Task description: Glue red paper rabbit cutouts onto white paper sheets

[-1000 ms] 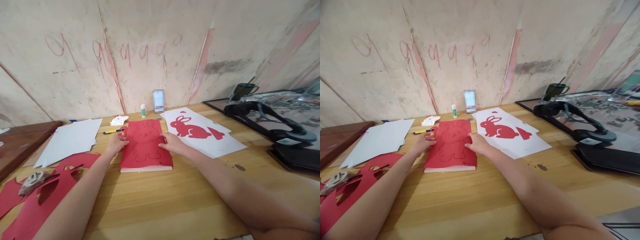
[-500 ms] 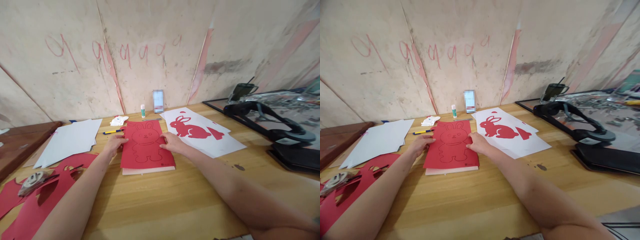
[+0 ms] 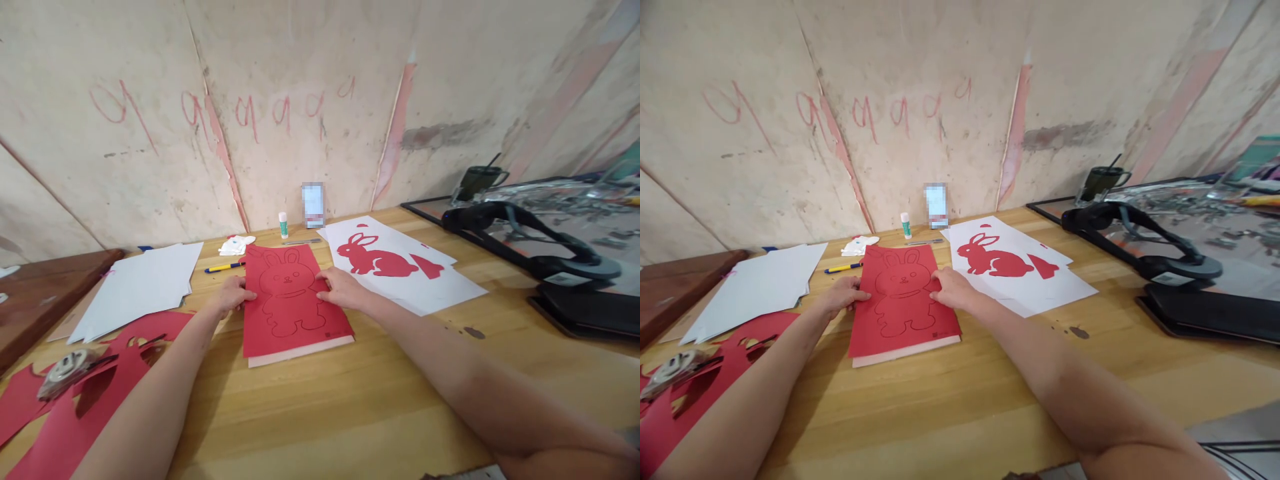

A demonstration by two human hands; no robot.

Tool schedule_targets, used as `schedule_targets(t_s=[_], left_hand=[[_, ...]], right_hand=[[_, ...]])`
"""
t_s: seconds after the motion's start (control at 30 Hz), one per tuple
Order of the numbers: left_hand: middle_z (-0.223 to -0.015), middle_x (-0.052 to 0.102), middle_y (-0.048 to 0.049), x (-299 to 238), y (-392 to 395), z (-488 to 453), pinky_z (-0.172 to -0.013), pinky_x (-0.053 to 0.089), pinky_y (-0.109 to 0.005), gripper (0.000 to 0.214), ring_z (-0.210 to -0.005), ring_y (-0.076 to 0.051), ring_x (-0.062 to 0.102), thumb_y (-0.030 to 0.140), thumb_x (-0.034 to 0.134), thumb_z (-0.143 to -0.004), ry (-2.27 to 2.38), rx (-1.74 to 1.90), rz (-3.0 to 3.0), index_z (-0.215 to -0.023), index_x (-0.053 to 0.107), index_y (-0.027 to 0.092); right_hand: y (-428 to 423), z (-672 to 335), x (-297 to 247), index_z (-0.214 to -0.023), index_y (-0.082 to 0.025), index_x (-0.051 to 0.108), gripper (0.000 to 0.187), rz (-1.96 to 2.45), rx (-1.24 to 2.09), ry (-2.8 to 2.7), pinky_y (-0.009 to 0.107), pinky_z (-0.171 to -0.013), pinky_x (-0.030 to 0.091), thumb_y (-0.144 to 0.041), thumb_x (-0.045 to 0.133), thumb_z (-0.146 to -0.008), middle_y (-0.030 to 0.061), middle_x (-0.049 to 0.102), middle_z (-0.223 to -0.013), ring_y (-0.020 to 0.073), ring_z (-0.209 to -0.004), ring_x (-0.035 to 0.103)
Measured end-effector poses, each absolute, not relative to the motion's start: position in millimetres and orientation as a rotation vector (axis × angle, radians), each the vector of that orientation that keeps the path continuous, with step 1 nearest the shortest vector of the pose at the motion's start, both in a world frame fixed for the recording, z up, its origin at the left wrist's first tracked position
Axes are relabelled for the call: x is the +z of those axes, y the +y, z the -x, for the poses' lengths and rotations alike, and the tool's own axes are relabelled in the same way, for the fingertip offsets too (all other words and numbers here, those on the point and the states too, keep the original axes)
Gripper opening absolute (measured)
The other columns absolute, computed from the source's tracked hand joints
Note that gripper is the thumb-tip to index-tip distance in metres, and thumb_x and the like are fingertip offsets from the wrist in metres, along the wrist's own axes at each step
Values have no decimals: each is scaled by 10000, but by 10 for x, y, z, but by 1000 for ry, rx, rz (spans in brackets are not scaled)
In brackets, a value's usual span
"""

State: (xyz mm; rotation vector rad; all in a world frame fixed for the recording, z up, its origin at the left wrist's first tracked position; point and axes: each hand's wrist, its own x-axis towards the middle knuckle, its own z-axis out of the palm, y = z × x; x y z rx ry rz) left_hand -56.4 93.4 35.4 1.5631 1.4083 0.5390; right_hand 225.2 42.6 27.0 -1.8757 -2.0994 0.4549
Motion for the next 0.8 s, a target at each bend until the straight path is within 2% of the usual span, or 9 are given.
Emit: schedule_targets(t_s=[0.23, 0.37, 0.47, 0.57, 0.8], left_hand=[[-533, 596, 30, 363, 1011, 662, -436, 341, -223, 189, -469, -122, 505, 291, 689, -575, 1445, 363, -1711, -711, 651, 166], [-469, 540, 37, 381, 1022, 684, -433, 358, -233, 259, -440, -133, 514, 348, 743, -580, 1514, 298, -1743, -591, 536, 194], [-445, 526, 28, 399, 1014, 682, -431, 372, -235, 320, -423, -138, 517, 392, 683, -681, 1613, 222, -1818, -549, 455, 211], [-455, 550, 6, 396, 1014, 680, -440, 386, -240, 322, -422, -143, 524, 393, 599, -762, 1679, 170, -1868, -537, 459, 210], [-450, 562, 0, 344, 1042, 727, -444, 351, -241, 328, -409, -136, 493, 393, 624, -715, 1625, 142, -1922, -485, 482, 207]], right_hand=[[419, -2247, 219, -1190, -155, 639, 421, 1832, 416, -2105, 327, -841, 465, -307, 695, -802, 132, 632, -1171, 252, -1007, 619], [429, -2262, 185, -1186, -169, 636, 411, 1839, 399, -2112, 313, -819, 459, -321, 691, -808, 113, 630, -1138, 234, -984, 618], [419, -2257, 193, -1192, -168, 633, 412, 1863, 392, -2117, 314, -825, 454, -331, 683, -817, 113, 619, -1142, 230, -984, 613], [408, -2249, 208, -1192, -169, 635, 404, 1856, 380, -2132, 316, -846, 449, -335, 675, -825, 114, 609, -1156, 231, -1002, 607], [402, -2256, 228, -1194, -182, 636, 392, 1869, 397, -2161, 332, -860, 453, -335, 666, -834, 116, 613, -1166, 244, -1024, 606]])
